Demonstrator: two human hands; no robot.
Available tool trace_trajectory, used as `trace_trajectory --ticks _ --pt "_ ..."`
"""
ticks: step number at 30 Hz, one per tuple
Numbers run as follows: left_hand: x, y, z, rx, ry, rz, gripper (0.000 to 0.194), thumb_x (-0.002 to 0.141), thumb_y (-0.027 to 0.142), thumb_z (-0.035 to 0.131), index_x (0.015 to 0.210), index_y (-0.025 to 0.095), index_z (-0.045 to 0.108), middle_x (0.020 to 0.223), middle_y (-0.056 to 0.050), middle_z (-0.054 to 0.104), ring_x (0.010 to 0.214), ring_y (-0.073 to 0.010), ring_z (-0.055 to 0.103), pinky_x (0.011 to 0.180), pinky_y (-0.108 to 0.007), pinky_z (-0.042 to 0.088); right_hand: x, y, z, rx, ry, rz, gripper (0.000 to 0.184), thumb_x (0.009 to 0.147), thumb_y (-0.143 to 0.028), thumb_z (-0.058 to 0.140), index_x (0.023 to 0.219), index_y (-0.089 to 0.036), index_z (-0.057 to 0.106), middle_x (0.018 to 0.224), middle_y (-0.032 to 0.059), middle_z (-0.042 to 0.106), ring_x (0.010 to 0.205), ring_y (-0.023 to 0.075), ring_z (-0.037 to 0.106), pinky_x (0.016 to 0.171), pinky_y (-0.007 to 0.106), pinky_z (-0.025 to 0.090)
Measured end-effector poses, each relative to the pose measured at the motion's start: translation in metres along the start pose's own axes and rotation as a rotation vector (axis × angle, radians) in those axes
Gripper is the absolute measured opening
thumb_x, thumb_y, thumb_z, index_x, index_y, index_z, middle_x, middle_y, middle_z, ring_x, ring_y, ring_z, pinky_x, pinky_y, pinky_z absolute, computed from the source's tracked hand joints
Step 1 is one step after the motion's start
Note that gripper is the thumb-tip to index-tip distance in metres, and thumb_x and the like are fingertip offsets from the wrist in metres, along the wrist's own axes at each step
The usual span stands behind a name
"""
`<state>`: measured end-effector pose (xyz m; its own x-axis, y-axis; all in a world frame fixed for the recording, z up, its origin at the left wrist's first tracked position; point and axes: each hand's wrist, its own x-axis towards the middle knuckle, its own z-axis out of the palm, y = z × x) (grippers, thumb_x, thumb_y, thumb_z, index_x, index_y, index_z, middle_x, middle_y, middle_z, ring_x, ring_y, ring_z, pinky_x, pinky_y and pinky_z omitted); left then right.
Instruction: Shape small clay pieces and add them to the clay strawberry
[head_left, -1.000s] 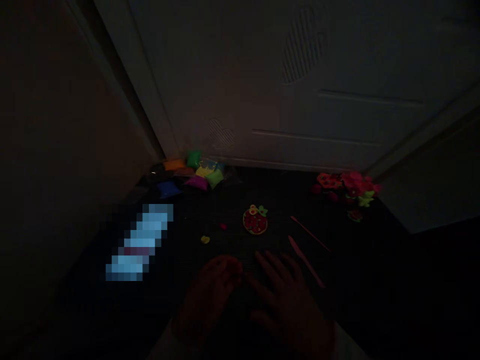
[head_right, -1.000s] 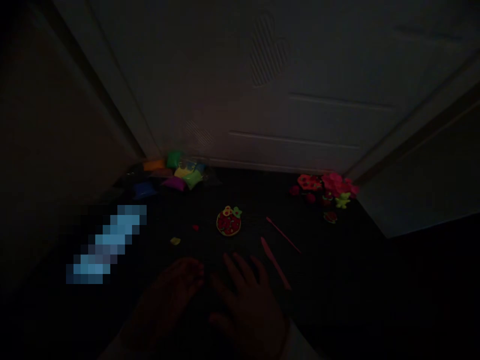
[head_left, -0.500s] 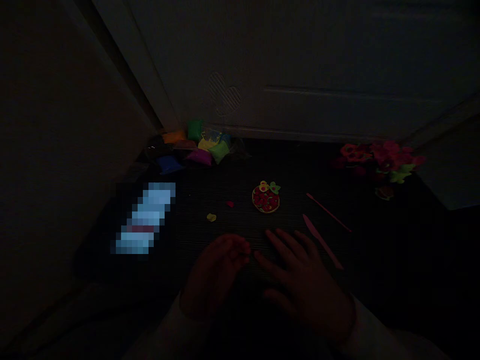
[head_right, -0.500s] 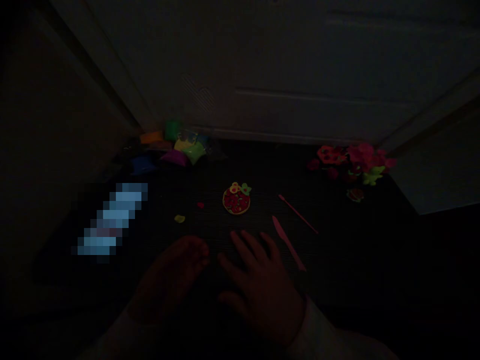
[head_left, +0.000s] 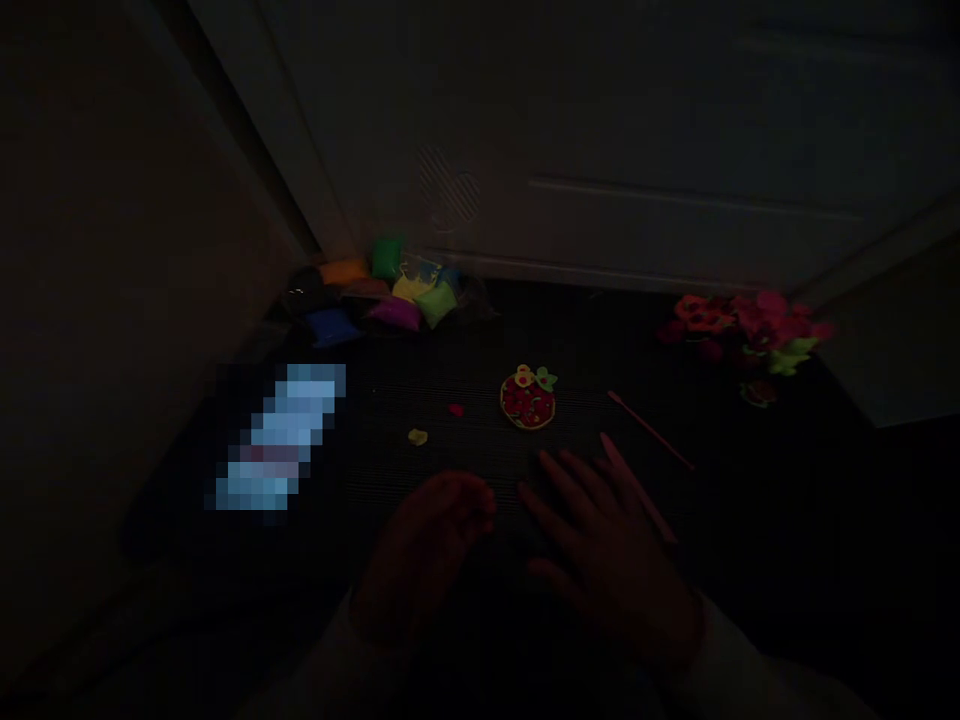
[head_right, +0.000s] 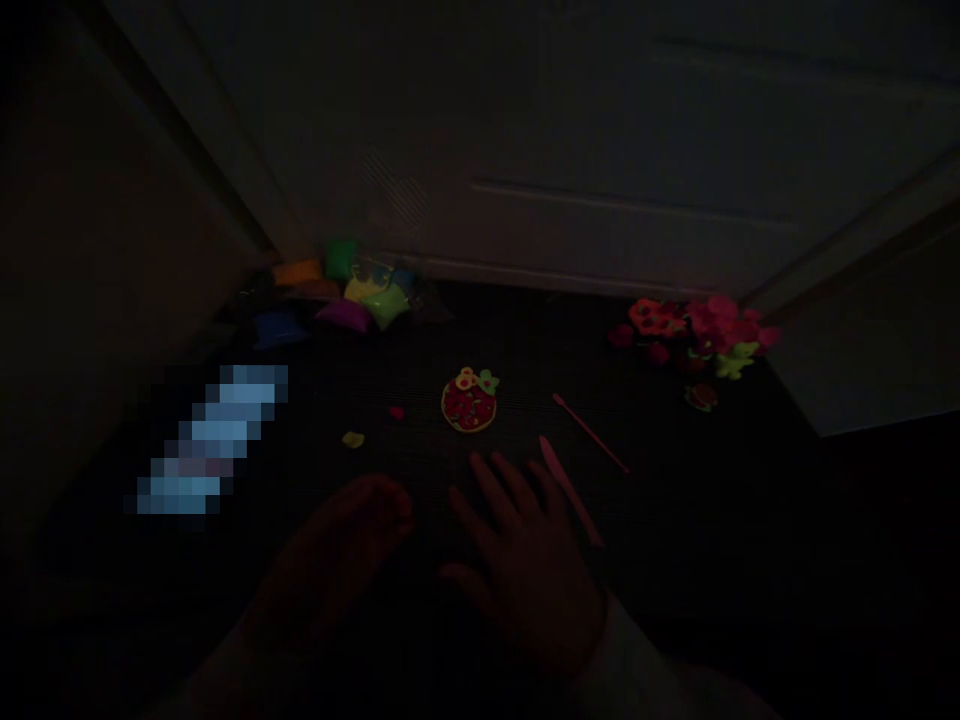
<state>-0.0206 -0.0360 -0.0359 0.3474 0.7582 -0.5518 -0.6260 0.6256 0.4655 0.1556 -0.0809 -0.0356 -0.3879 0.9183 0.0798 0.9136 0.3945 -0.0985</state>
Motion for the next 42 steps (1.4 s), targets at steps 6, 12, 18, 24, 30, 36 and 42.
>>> trace_trajectory --ticks 6,12,18,24,30,36,42 --pt "0.002 -0.002 0.0 -0.015 0.024 -0.008 0.004 0.065 0.014 0.062 0.066 0.015 0.066 0.07 -0.003 0.066 0.071 -0.015 0.059 0.067 -0.027 0.046 0.005 -0.005 0.001 0.097 0.052 0.011 0.034 0.081 -0.035 0.047 0.113 -0.027 0.05 0.125 0.0039 0.048 0.11 0.0225 0.041 0.09 0.042 0.028" --pt "0.003 -0.001 0.0 0.027 0.134 -0.002 0.008 0.067 0.013 0.058 0.063 0.016 0.064 0.069 -0.003 0.065 0.068 -0.0155 0.06 0.067 -0.029 0.046 0.021 0.003 0.005 0.31 0.135 0.07 0.015 0.082 -0.024 0.047 0.092 -0.026 0.059 0.099 -0.0019 0.061 0.092 0.0146 0.049 0.079 0.032 0.036" --pt "0.006 -0.002 -0.003 0.021 0.126 0.004 0.006 0.065 0.014 0.06 0.062 0.017 0.064 0.067 -0.002 0.064 0.067 -0.0152 0.059 0.066 -0.03 0.046 0.02 -0.001 0.007 0.37 0.164 0.111 0.012 0.081 -0.024 0.049 0.089 -0.024 0.057 0.094 -0.0024 0.062 0.09 0.014 0.049 0.079 0.032 0.036" --pt "0.005 -0.003 -0.002 0.02 0.065 0.0 0.003 0.063 0.014 0.063 0.063 0.015 0.065 0.067 -0.004 0.064 0.067 -0.0151 0.059 0.065 -0.028 0.046 0.021 -0.002 0.009 0.388 0.161 0.1 0.014 0.081 -0.02 0.047 0.088 -0.025 0.059 0.092 -0.0029 0.063 0.088 0.0156 0.049 0.077 0.032 0.038" --pt "0.009 -0.006 -0.007 0.004 0.078 0.008 0.004 0.066 0.013 0.061 0.065 0.015 0.065 0.07 -0.004 0.065 0.069 -0.0153 0.06 0.067 -0.028 0.046 0.022 0.001 0.007 0.397 0.14 0.104 0.01 0.079 -0.021 0.051 0.083 -0.023 0.06 0.089 -0.0017 0.063 0.086 0.0151 0.052 0.075 0.03 0.042" --pt "0.001 -0.001 0.003 0.029 0.073 0.038 0.003 0.067 0.016 0.062 0.067 0.014 0.064 0.07 -0.003 0.063 0.068 -0.0143 0.058 0.067 -0.027 0.044 0.022 0.002 0.006 0.446 0.099 0.13 0.009 0.079 -0.023 0.052 0.084 -0.022 0.058 0.091 0.001 0.062 0.09 0.0172 0.052 0.079 0.035 0.041" --pt "0.0 -0.003 0.006 0.074 0.066 0.077 0.005 0.069 0.016 0.06 0.068 0.013 0.064 0.07 -0.004 0.063 0.069 -0.0139 0.058 0.068 -0.027 0.044 0.017 0.002 0.006 0.425 0.152 0.084 0.02 0.077 -0.026 0.054 0.096 -0.02 0.057 0.094 0.004 0.062 0.092 0.0184 0.053 0.08 0.036 0.042"
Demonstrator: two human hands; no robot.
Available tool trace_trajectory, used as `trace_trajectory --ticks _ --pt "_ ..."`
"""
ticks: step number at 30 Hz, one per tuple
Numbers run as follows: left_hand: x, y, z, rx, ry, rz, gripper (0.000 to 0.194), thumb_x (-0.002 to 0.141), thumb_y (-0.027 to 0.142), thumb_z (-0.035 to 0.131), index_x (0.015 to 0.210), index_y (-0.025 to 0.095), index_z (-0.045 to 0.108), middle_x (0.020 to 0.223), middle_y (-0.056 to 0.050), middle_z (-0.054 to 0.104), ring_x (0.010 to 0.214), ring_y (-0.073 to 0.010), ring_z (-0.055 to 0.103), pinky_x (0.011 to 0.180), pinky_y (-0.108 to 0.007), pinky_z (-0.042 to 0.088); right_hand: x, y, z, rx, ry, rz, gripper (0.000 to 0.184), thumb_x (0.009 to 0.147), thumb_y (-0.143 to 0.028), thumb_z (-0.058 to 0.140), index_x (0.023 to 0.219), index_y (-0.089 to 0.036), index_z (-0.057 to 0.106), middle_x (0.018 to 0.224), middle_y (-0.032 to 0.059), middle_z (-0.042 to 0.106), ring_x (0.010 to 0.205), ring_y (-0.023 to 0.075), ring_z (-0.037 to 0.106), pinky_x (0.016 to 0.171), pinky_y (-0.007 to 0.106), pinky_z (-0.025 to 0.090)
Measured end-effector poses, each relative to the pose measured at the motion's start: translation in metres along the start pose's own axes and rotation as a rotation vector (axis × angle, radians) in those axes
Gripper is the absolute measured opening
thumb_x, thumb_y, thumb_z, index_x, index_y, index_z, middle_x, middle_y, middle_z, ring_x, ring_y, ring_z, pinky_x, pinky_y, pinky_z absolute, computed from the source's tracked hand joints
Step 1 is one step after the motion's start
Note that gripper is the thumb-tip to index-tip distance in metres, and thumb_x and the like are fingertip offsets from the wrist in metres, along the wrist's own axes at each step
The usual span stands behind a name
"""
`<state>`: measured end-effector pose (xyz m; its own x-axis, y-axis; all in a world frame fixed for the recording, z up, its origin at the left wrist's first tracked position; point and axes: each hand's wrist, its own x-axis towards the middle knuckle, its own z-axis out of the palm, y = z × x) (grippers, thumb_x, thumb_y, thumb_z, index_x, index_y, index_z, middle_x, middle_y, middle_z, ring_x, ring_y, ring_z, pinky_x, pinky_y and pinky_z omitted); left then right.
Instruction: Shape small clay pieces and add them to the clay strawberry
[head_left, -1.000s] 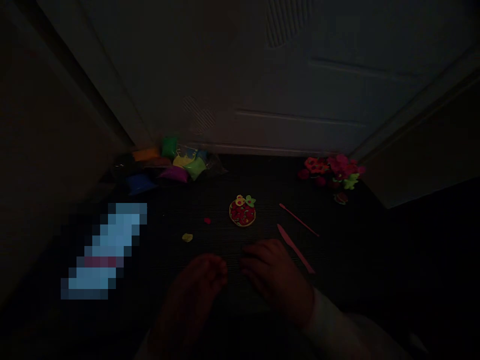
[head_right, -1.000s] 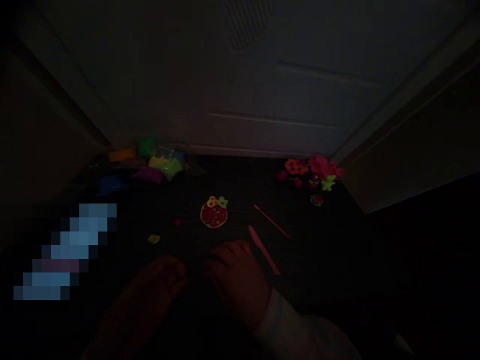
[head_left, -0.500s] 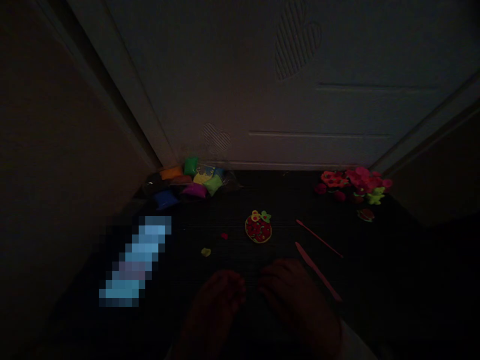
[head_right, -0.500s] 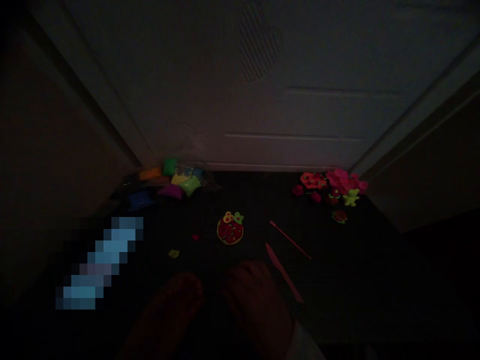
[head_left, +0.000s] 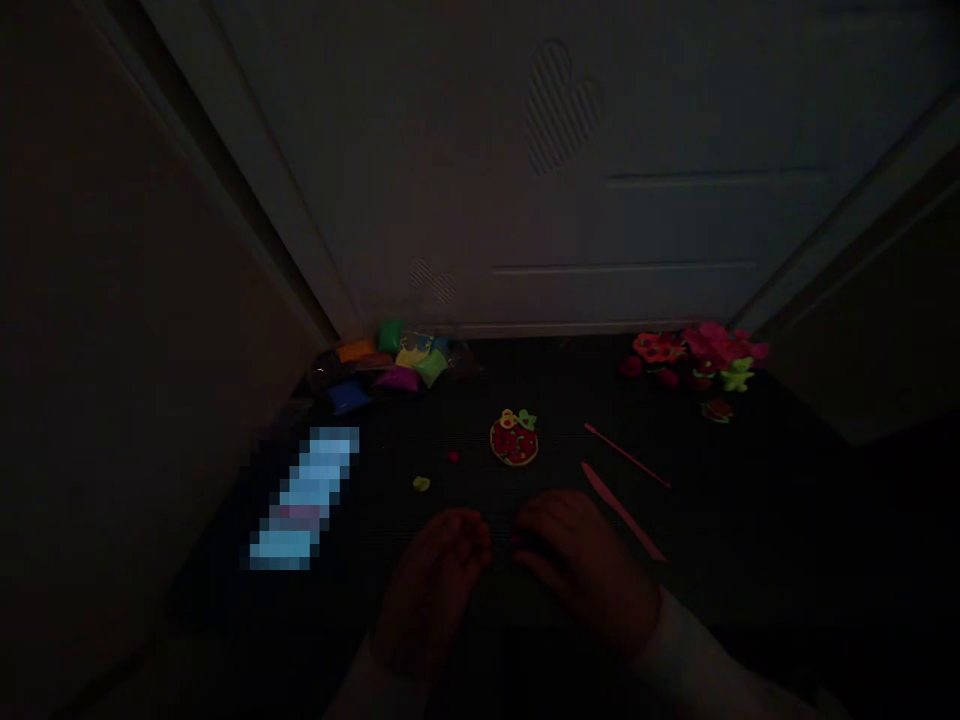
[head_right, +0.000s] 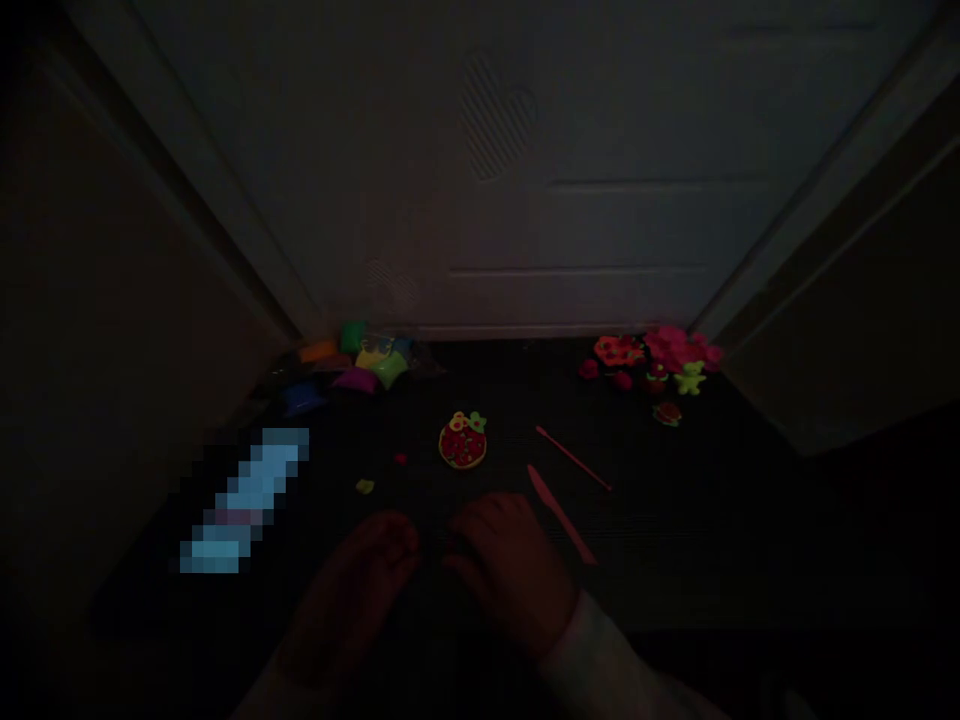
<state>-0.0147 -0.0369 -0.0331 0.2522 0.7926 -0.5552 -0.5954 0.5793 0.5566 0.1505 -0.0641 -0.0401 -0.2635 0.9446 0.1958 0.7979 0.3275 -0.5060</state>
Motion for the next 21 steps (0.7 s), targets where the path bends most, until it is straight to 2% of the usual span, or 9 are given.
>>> trace_trajectory --ticks 4,9,13,18,21 --pt "0.0 -0.001 -0.001 -0.006 0.011 0.023 0.005 0.069 0.014 0.06 0.067 0.013 0.064 0.07 -0.004 0.063 0.068 -0.0134 0.058 0.067 -0.026 0.044 -0.011 -0.001 -0.003 -0.095 0.008 -0.058 0.031 0.08 -0.028 0.049 0.111 -0.024 0.052 0.109 0.0048 0.058 0.1 0.0171 0.05 0.084 0.035 0.041" --pt "-0.001 -0.002 -0.003 -0.014 -0.049 0.043 0.006 0.07 0.015 0.059 0.069 0.012 0.064 0.069 -0.004 0.064 0.069 -0.0131 0.059 0.067 -0.025 0.044 -0.016 -0.004 -0.006 -0.281 -0.078 -0.106 0.038 0.081 -0.039 0.044 0.117 -0.03 0.047 0.125 0.0037 0.048 0.112 0.0218 0.043 0.09 0.042 0.035" --pt "-0.002 -0.002 -0.003 -0.026 -0.054 0.051 0.006 0.07 0.016 0.059 0.069 0.013 0.064 0.07 -0.004 0.064 0.069 -0.013 0.059 0.067 -0.025 0.043 -0.017 -0.006 -0.004 -0.388 -0.08 -0.089 0.044 0.08 -0.042 0.044 0.121 -0.025 0.045 0.13 0.0063 0.042 0.117 0.0247 0.038 0.092 0.046 0.03" --pt "-0.003 -0.003 -0.004 -0.05 -0.052 0.037 0.006 0.07 0.013 0.058 0.069 0.013 0.064 0.069 -0.004 0.064 0.067 -0.0132 0.059 0.067 -0.026 0.043 -0.023 -0.007 -0.002 -0.422 -0.13 -0.186 0.045 0.08 -0.044 0.044 0.123 -0.032 0.04 0.132 0.0055 0.039 0.118 0.0244 0.037 0.093 0.046 0.028" --pt "-0.001 -0.004 -0.006 -0.07 -0.078 0.037 0.006 0.07 0.012 0.058 0.069 0.013 0.064 0.07 -0.004 0.064 0.068 -0.0134 0.059 0.068 -0.027 0.043 -0.02 -0.004 -0.003 -0.434 -0.149 -0.127 0.046 0.081 -0.044 0.04 0.124 -0.029 0.039 0.133 0.0068 0.039 0.119 0.0254 0.035 0.093 0.048 0.027"
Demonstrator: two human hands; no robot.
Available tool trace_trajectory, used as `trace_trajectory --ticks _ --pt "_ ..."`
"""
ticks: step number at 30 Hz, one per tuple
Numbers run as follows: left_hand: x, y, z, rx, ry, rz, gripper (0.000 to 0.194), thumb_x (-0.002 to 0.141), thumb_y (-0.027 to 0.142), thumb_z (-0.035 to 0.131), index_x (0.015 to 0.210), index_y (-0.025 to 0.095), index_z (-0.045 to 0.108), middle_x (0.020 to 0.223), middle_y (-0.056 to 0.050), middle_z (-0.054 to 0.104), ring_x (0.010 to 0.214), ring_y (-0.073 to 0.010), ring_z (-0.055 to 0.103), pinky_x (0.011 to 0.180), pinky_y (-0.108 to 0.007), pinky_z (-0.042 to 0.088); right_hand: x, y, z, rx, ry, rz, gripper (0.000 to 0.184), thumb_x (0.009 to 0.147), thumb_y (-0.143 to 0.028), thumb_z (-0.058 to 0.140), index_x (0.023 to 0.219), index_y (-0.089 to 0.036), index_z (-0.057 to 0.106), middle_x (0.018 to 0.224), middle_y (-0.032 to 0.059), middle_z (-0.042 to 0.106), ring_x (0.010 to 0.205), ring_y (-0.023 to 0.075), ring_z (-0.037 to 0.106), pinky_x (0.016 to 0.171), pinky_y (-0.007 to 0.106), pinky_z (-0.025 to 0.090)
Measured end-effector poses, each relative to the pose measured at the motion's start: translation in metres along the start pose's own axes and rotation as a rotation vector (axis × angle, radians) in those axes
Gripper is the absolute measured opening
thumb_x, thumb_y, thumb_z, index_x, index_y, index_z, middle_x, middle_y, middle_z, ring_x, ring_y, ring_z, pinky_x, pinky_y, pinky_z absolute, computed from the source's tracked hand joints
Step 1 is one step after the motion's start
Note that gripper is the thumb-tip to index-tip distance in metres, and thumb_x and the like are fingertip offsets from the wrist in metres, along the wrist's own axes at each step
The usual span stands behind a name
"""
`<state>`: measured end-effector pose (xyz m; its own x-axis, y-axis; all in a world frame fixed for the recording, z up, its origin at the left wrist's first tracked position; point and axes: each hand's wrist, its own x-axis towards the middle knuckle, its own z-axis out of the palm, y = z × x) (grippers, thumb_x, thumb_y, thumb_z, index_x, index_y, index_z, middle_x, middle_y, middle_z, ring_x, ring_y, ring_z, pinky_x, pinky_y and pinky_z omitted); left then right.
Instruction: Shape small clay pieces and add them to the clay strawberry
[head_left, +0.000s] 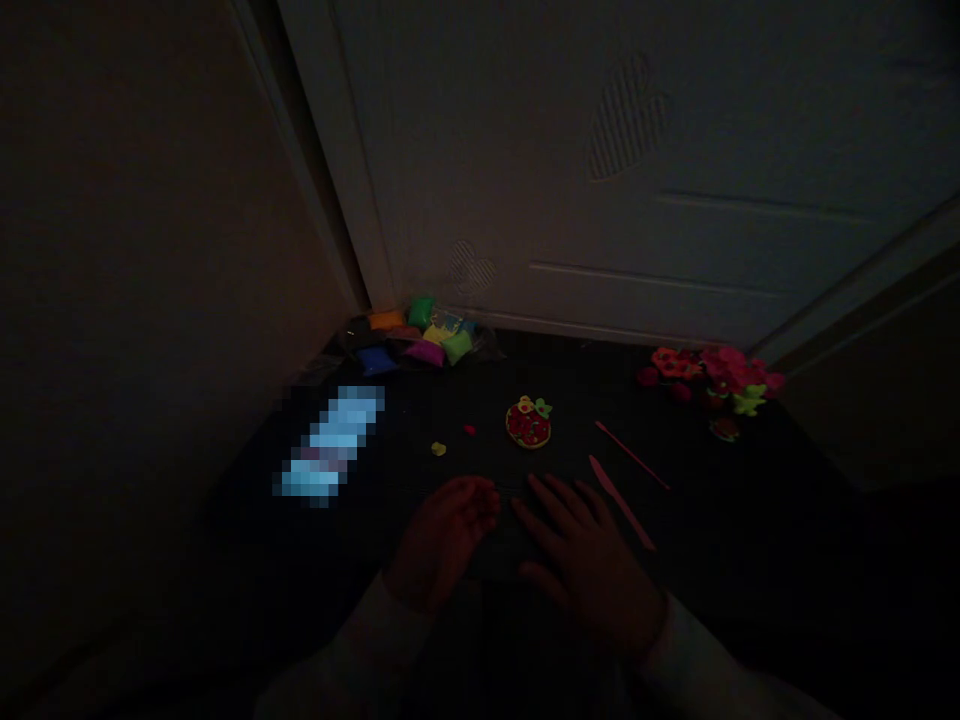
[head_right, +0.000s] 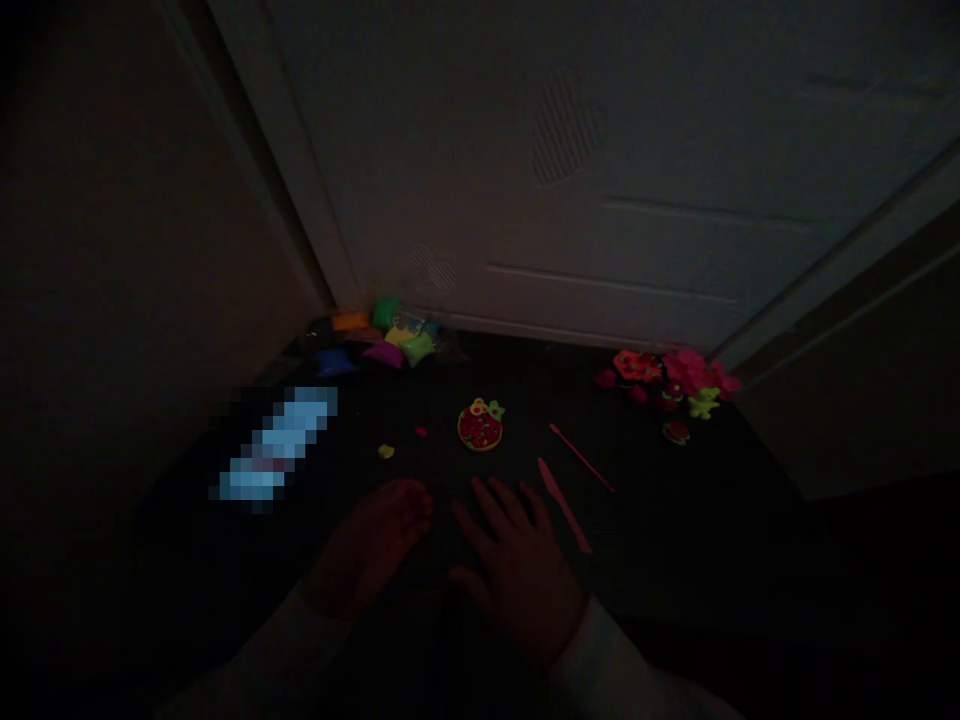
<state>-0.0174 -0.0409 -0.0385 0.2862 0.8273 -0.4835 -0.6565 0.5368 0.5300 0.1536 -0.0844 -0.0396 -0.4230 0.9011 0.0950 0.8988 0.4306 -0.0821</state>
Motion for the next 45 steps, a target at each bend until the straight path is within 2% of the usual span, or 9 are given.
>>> trace_trajectory --ticks 3,8,12,17,20,26,29,34,45 --pt "0.001 0.0 -0.001 -0.011 -0.001 -0.012 0.006 0.07 0.013 0.058 0.07 0.013 0.064 0.071 -0.004 0.065 0.068 -0.0134 0.059 0.067 -0.027 0.043 0.003 0.003 0.0 -0.002 -0.012 0.043 0.048 0.081 -0.045 0.04 0.125 -0.025 0.039 0.134 0.0093 0.036 0.121 0.0273 0.032 0.094 0.049 0.026" --pt "0.002 0.001 -0.001 -0.052 -0.003 -0.058 0.009 0.071 0.011 0.056 0.068 0.013 0.064 0.069 -0.004 0.065 0.066 -0.0129 0.059 0.065 -0.026 0.044 0.0 0.004 -0.003 0.0 -0.058 -0.09 0.052 0.08 -0.047 0.041 0.128 -0.03 0.033 0.136 0.0097 0.033 0.122 0.0273 0.031 0.093 0.05 0.026" --pt "0.004 0.002 -0.002 -0.074 -0.021 -0.075 0.011 0.072 0.013 0.054 0.068 0.012 0.064 0.069 -0.004 0.064 0.066 -0.0132 0.059 0.064 -0.026 0.044 0.003 0.008 -0.005 -0.052 -0.065 -0.004 0.051 0.08 -0.047 0.041 0.126 -0.026 0.037 0.134 0.0125 0.035 0.12 0.029 0.033 0.094 0.052 0.023" --pt "0.004 0.004 0.0 -0.119 0.037 -0.108 0.012 0.072 0.012 0.053 0.066 0.012 0.064 0.068 -0.004 0.063 0.064 -0.0125 0.058 0.064 -0.026 0.045 0.005 0.01 -0.005 -0.027 -0.091 -0.145 0.055 0.078 -0.051 0.042 0.128 -0.03 0.032 0.136 0.009 0.032 0.121 0.027 0.031 0.094 0.049 0.025" --pt "0.004 0.007 0.001 -0.114 0.062 -0.113 0.012 0.071 0.012 0.053 0.066 0.012 0.064 0.067 -0.003 0.063 0.063 -0.0124 0.058 0.063 -0.026 0.045 0.005 0.012 -0.005 -0.065 -0.078 -0.065 0.052 0.079 -0.048 0.042 0.127 -0.029 0.035 0.135 0.0106 0.033 0.121 0.0281 0.031 0.095 0.051 0.021" --pt "0.004 0.027 -0.01 0.065 0.096 0.097 0.006 0.067 0.014 0.06 0.066 0.012 0.065 0.068 -0.004 0.064 0.065 -0.0127 0.057 0.064 -0.024 0.045 0.004 0.016 -0.005 -0.057 -0.085 -0.175 0.055 0.079 -0.052 0.039 0.129 -0.031 0.03 0.137 0.0094 0.029 0.123 0.0278 0.028 0.094 0.05 0.022" --pt "0.005 0.034 -0.016 0.076 0.113 0.153 0.006 0.067 0.016 0.061 0.064 0.013 0.065 0.067 -0.003 0.063 0.064 -0.0128 0.057 0.062 -0.025 0.046 0.005 0.017 -0.005 -0.077 -0.055 -0.089 0.051 0.079 -0.05 0.039 0.127 -0.033 0.034 0.137 0.0102 0.031 0.122 0.0285 0.028 0.095 0.052 0.02" --pt "0.009 0.034 -0.023 0.053 0.074 0.137 0.008 0.068 0.018 0.06 0.068 0.013 0.065 0.068 -0.003 0.063 0.065 -0.0129 0.057 0.062 -0.025 0.047 0.005 0.015 -0.007 -0.036 -0.107 -0.167 0.053 0.078 -0.051 0.042 0.127 -0.033 0.033 0.139 0.0066 0.026 0.124 0.0269 0.026 0.097 0.05 0.019" --pt "0.009 0.038 -0.02 -0.002 0.091 0.062 0.012 0.071 0.017 0.054 0.069 0.012 0.065 0.065 -0.003 0.061 0.063 -0.0121 0.056 0.062 -0.026 0.048 0.005 0.018 -0.006 -0.064 -0.085 -0.105 0.051 0.079 -0.05 0.04 0.126 -0.032 0.035 0.137 0.0085 0.03 0.124 0.0276 0.026 0.096 0.052 0.02"
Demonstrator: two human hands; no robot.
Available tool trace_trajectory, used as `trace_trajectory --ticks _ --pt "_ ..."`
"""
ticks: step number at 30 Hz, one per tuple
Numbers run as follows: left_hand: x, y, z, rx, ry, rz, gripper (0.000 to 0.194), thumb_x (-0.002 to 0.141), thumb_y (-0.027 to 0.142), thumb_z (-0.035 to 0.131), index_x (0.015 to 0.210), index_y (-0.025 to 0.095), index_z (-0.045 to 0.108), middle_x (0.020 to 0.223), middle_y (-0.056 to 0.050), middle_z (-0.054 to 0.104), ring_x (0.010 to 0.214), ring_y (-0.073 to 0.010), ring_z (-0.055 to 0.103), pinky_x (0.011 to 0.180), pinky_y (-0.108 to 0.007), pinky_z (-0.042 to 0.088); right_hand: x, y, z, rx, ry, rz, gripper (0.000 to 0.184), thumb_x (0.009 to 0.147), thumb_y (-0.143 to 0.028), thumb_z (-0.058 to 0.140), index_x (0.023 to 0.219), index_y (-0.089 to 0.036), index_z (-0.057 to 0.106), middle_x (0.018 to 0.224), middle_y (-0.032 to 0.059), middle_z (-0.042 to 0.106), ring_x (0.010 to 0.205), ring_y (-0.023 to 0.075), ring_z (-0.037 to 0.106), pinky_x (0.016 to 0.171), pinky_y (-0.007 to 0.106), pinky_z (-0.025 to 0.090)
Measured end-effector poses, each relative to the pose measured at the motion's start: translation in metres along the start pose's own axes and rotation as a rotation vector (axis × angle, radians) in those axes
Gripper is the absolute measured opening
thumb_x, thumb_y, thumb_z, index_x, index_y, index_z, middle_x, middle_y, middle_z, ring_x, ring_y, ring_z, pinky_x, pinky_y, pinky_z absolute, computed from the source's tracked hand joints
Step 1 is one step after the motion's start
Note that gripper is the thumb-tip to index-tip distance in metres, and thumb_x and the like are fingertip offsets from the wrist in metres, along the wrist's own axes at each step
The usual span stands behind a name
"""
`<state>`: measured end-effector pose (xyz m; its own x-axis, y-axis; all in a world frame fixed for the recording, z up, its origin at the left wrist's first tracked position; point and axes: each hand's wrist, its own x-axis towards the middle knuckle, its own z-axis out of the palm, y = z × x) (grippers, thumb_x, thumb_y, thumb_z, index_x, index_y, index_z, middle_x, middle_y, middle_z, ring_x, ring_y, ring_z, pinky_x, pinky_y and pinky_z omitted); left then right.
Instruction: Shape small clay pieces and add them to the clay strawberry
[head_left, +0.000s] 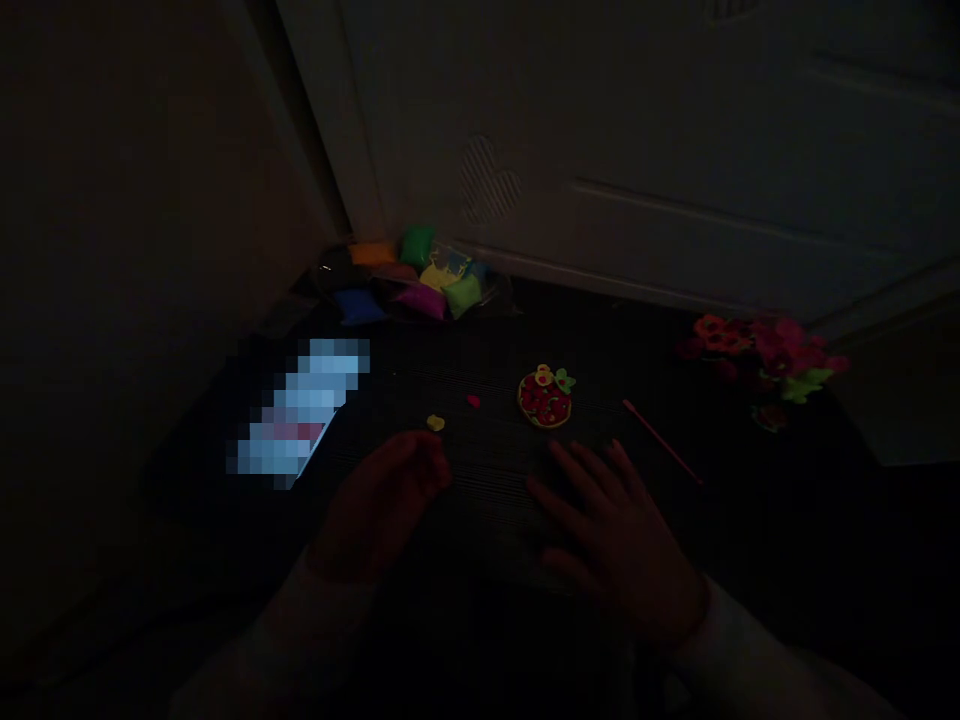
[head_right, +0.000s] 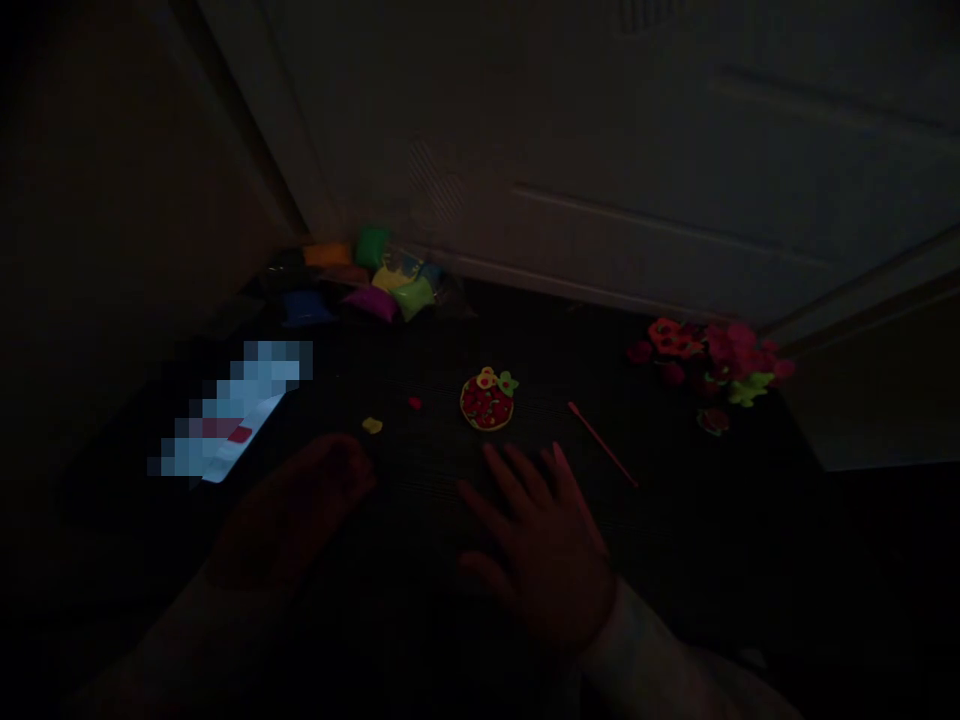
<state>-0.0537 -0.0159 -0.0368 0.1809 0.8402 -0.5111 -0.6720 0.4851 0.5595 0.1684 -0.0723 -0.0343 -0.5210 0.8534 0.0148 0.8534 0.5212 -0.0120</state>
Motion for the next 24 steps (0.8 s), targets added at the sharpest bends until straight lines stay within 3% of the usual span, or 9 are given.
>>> trace_trajectory --ticks 2,6,10,14,18,22,24 --pt "0.0 0.0001 0.0007 0.007 -0.006 0.005 0.013 0.071 0.017 0.054 0.068 0.012 0.065 0.066 -0.003 0.061 0.063 -0.0122 0.056 0.062 -0.026 0.048 -0.0006 0.0009 0.0008 -0.008 0.009 0.021 0.051 0.078 -0.05 0.042 0.126 -0.031 0.036 0.137 0.0102 0.03 0.123 0.0291 0.026 0.095 0.053 0.02" --pt "0.0002 0.0011 0.0022 0.022 0.014 0.003 0.015 0.072 0.016 0.052 0.067 0.012 0.065 0.065 -0.003 0.06 0.062 -0.0119 0.056 0.06 -0.025 0.048 -0.0011 0.002 0.0018 0.023 -0.02 -0.094 0.057 0.077 -0.053 0.041 0.128 -0.031 0.032 0.138 0.009 0.029 0.123 0.0279 0.027 0.095 0.052 0.02" --pt "0.0009 0.001 0.0006 0.013 0.006 -0.012 0.015 0.073 0.016 0.051 0.068 0.013 0.065 0.065 -0.003 0.06 0.062 -0.0118 0.055 0.061 -0.024 0.048 0.001 0.0035 0.0015 0.018 0.02 0.047 0.051 0.078 -0.051 0.042 0.125 -0.032 0.038 0.136 0.0095 0.031 0.123 0.0285 0.026 0.095 0.052 0.02" --pt "0.0015 0.0004 -0.0016 0.014 -0.013 -0.009 0.016 0.073 0.016 0.051 0.068 0.012 0.065 0.064 -0.003 0.059 0.063 -0.012 0.055 0.062 -0.025 0.049 0.0022 0.0023 0.0014 0.046 -0.013 -0.047 0.055 0.077 -0.052 0.042 0.127 -0.032 0.034 0.137 0.0082 0.03 0.123 0.0278 0.027 0.095 0.053 0.02" --pt "0.0013 0.0016 -0.0002 0.026 0.001 -0.007 0.016 0.073 0.016 0.05 0.068 0.012 0.065 0.063 -0.003 0.059 0.063 -0.0122 0.055 0.062 -0.026 0.049 0.0025 0.0031 0.0003 0.023 0.025 0.071 0.051 0.077 -0.05 0.044 0.124 -0.031 0.04 0.136 0.0096 0.032 0.123 0.0292 0.026 0.096 0.053 0.019" --pt "0.0005 0.0023 0.0014 0.024 0.006 -0.001 0.014 0.072 0.017 0.052 0.067 0.012 0.065 0.064 -0.003 0.059 0.062 -0.0117 0.055 0.061 -0.025 0.049 0.0011 0.0016 -0.0003 0.033 -0.024 -0.028 0.055 0.077 -0.051 0.044 0.127 -0.031 0.035 0.137 0.0079 0.03 0.122 0.0278 0.027 0.097 0.053 0.018" --pt "-0.0001 0.0021 0.0016 0.022 0.002 0.004 0.015 0.072 0.017 0.052 0.067 0.012 0.065 0.064 -0.003 0.059 0.062 -0.0116 0.055 0.061 -0.024 0.049 0.0008 0.0016 0.0002 0.022 -0.009 0.002 0.054 0.077 -0.051 0.042 0.126 -0.031 0.036 0.137 0.0082 0.03 0.122 0.0279 0.027 0.097 0.053 0.019"
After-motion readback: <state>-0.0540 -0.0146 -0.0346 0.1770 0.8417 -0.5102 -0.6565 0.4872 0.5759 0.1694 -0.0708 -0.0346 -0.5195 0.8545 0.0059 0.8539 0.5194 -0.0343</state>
